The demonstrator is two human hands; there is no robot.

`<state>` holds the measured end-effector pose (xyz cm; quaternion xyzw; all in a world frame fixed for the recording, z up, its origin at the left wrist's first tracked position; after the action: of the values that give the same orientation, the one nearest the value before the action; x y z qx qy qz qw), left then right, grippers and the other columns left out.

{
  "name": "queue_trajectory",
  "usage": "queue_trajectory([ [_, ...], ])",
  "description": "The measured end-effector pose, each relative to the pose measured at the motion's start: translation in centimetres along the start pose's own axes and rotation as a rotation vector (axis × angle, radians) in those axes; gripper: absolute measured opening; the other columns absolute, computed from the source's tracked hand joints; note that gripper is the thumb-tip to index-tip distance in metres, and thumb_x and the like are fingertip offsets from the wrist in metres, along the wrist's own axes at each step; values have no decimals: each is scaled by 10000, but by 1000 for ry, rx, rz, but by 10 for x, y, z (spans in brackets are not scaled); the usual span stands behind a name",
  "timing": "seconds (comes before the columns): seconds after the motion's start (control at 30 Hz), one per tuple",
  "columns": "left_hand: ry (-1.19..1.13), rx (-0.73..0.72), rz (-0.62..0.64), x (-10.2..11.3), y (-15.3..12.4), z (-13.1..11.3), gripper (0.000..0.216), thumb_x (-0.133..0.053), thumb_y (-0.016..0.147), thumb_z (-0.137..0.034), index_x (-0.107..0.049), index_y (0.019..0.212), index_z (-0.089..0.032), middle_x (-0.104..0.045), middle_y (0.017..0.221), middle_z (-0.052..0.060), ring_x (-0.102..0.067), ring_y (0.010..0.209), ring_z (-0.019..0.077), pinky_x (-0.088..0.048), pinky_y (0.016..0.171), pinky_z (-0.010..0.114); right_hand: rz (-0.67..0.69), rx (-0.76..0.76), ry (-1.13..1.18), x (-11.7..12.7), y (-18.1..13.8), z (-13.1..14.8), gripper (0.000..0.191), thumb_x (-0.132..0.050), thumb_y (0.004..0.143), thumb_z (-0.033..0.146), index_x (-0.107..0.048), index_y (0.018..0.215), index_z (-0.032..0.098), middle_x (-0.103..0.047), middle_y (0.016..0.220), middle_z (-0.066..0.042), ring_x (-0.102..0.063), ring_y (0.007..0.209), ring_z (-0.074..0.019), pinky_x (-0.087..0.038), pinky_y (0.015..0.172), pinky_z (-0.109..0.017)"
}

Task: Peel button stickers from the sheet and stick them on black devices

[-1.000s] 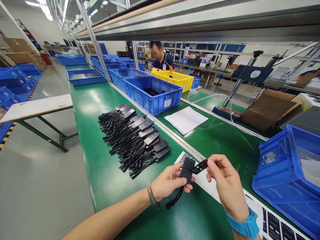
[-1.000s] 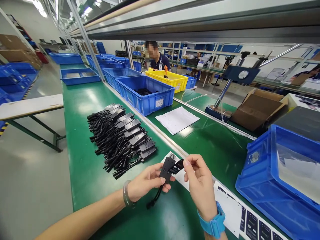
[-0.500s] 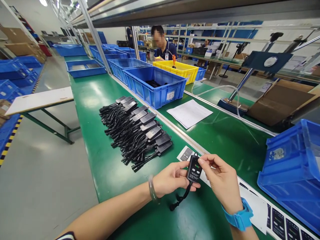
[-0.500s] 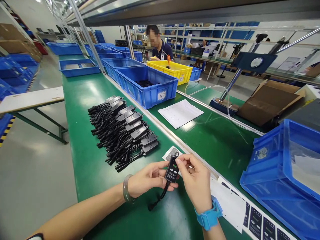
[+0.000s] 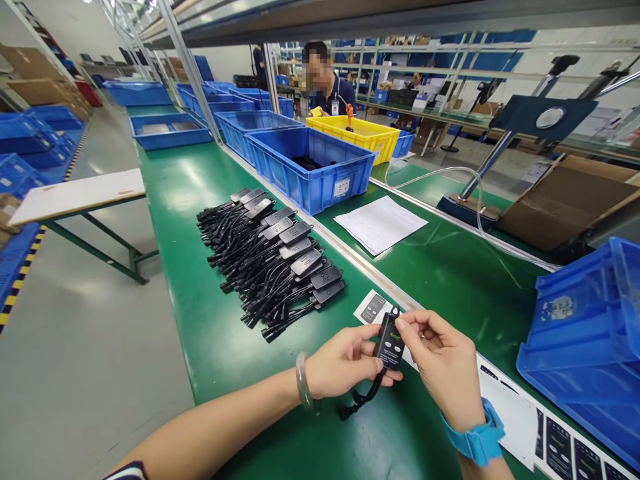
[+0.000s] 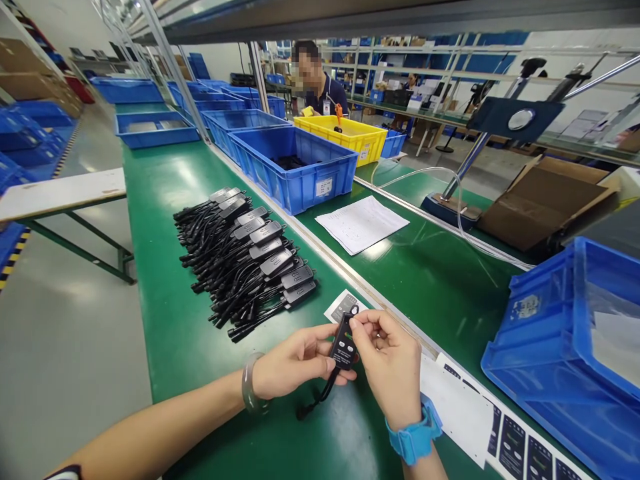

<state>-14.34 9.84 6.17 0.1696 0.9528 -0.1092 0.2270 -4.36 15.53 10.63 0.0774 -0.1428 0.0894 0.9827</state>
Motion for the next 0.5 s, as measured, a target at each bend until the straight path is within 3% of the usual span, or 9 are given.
queue_trajectory([
  [0.5,116,-60,-18,-2,-1,-4,457,-603,832,-213,-502,1277,-175,-660,964,99,-686,903,218,-530,791,302,-36,-10,37,2,-1,-2,218,-694,741,382,-666,758,167,-582,661,-18,-526,586,-135,-458,507,-237],
])
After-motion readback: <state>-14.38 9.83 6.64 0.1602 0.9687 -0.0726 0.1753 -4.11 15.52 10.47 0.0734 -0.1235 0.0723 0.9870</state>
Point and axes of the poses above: each hand's wrist, its own y-axis towards the middle knuckle, its own x-axis out of the back of the hand, z = x × y, the point moved 9 cm from there along y, towards the middle knuckle
